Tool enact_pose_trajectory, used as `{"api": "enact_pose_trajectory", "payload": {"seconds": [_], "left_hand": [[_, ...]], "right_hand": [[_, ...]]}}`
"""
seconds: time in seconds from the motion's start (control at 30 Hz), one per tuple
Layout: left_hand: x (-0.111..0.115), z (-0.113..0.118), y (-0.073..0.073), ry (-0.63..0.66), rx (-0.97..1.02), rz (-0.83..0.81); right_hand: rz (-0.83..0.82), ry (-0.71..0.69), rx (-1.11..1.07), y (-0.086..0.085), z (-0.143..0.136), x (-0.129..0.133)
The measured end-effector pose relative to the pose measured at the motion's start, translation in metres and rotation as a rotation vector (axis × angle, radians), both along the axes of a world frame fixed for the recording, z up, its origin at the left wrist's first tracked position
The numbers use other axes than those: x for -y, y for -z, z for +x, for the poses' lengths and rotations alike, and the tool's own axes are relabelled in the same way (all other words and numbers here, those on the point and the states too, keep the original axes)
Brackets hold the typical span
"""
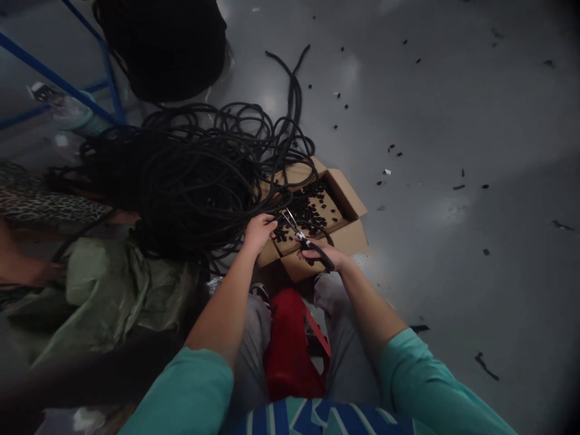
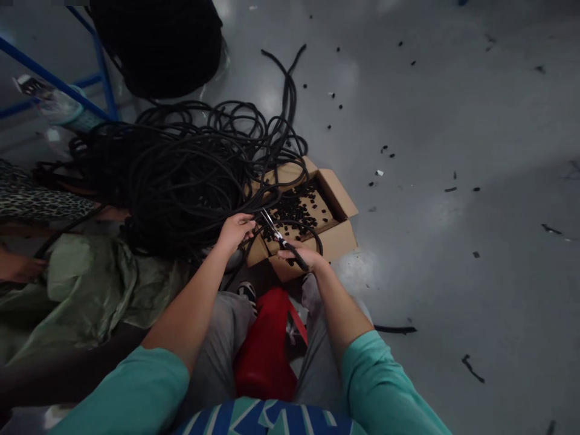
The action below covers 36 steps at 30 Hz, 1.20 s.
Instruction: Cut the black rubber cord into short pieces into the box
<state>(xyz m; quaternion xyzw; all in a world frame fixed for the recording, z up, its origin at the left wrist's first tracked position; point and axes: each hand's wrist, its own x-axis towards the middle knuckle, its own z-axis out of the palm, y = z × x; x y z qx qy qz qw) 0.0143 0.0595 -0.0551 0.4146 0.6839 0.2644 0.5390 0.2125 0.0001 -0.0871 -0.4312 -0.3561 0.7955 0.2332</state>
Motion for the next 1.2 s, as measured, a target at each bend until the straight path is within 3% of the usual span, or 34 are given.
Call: {"api": "enact_pose_trajectory", "payload": {"seconds": [0.2,0.37,0.83,1.1,1.2], "left_hand": [[0.001,0.003,0.001,0.01,0.019,0.006],[0.005,0.01,0.001,0.111,0.046,-0.047],[0.003,0.01,0.003,0.15,0.038,-0.052],[0.003,0.005,0.011,0.29,-0.165,0.171],[0.002,0.003,0.01,0.334,-0.191,0.173]], "right_hand": [[0.07,-0.034,0.106,0.009,-0.004,0.001],[0.112,-0.037,0.199,0.006,-0.009,0.0],[-0.024,0.027,0.254,-0.011,-0.02,-0.001],[-0.032,0.072,0.279,-0.008,-0.02,0.0],[-0.018,0.033,0.224,-0.005,-0.016,-0.001]]}}
